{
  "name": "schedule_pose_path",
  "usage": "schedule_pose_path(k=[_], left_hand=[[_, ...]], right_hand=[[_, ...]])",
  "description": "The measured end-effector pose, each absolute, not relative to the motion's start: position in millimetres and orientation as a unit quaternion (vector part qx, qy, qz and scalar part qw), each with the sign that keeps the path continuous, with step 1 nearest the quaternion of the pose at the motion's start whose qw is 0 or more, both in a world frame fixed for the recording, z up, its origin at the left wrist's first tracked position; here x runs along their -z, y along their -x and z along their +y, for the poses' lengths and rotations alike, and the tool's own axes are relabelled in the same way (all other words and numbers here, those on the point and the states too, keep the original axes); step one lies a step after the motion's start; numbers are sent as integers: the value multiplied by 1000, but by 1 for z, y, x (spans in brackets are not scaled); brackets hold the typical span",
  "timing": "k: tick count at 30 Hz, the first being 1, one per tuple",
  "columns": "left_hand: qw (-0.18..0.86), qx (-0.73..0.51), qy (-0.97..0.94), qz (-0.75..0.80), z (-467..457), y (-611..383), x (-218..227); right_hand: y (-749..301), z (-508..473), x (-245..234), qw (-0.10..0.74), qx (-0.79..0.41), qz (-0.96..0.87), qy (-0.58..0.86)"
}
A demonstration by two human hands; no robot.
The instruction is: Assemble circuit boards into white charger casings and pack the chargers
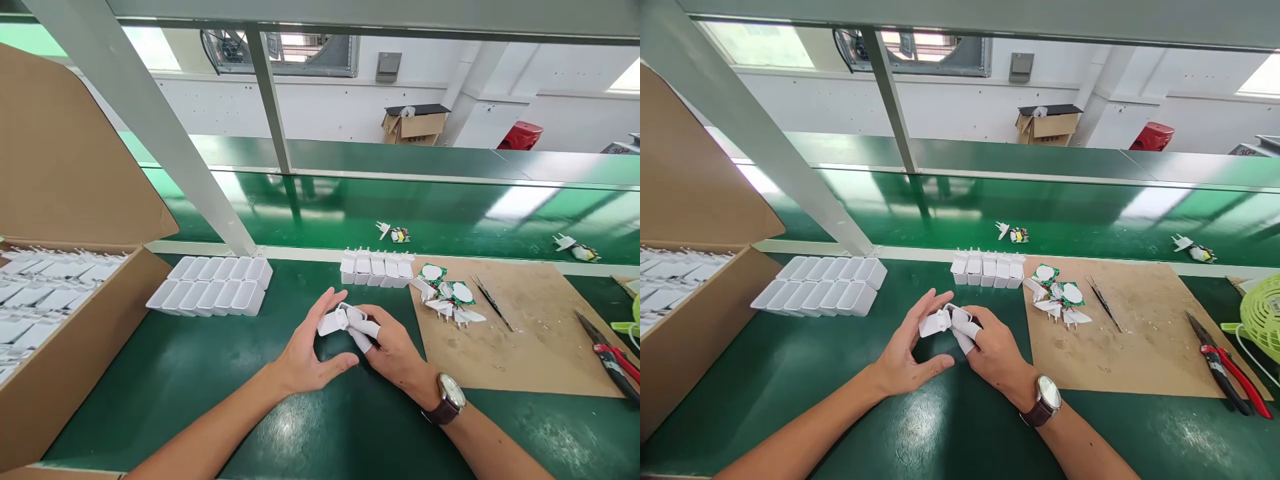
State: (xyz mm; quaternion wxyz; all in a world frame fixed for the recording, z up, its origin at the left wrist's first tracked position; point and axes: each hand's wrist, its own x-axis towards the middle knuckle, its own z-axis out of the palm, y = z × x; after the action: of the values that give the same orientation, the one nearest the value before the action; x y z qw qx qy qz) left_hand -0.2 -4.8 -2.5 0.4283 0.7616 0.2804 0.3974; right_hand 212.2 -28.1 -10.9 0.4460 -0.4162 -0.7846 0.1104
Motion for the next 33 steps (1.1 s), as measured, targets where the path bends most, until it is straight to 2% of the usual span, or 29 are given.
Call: schedule_pose_path(k=[3, 8, 22, 25, 30, 33], left_hand=[[426, -432, -755, 248, -5, -4, 0], [449, -464, -725, 240, -6, -12, 0], [418, -456, -729, 294, -2, -3, 2], [418, -458, -728, 293, 2, -2, 2], [384, -454, -761, 260, 6, 0, 4], [351, -492, -751, 268, 11, 3, -3]], right_hand=[[-215, -32, 5, 457, -130, -773, 421], [-219, -30, 14, 385, -135, -804, 432], [-211, -26, 21, 361, -149, -802, 453], [-210, -25, 21, 395, -191, -781, 445], [-204, -23, 21, 511, -362, -649, 431], [-201, -24, 18, 513, -324, -671, 427]])
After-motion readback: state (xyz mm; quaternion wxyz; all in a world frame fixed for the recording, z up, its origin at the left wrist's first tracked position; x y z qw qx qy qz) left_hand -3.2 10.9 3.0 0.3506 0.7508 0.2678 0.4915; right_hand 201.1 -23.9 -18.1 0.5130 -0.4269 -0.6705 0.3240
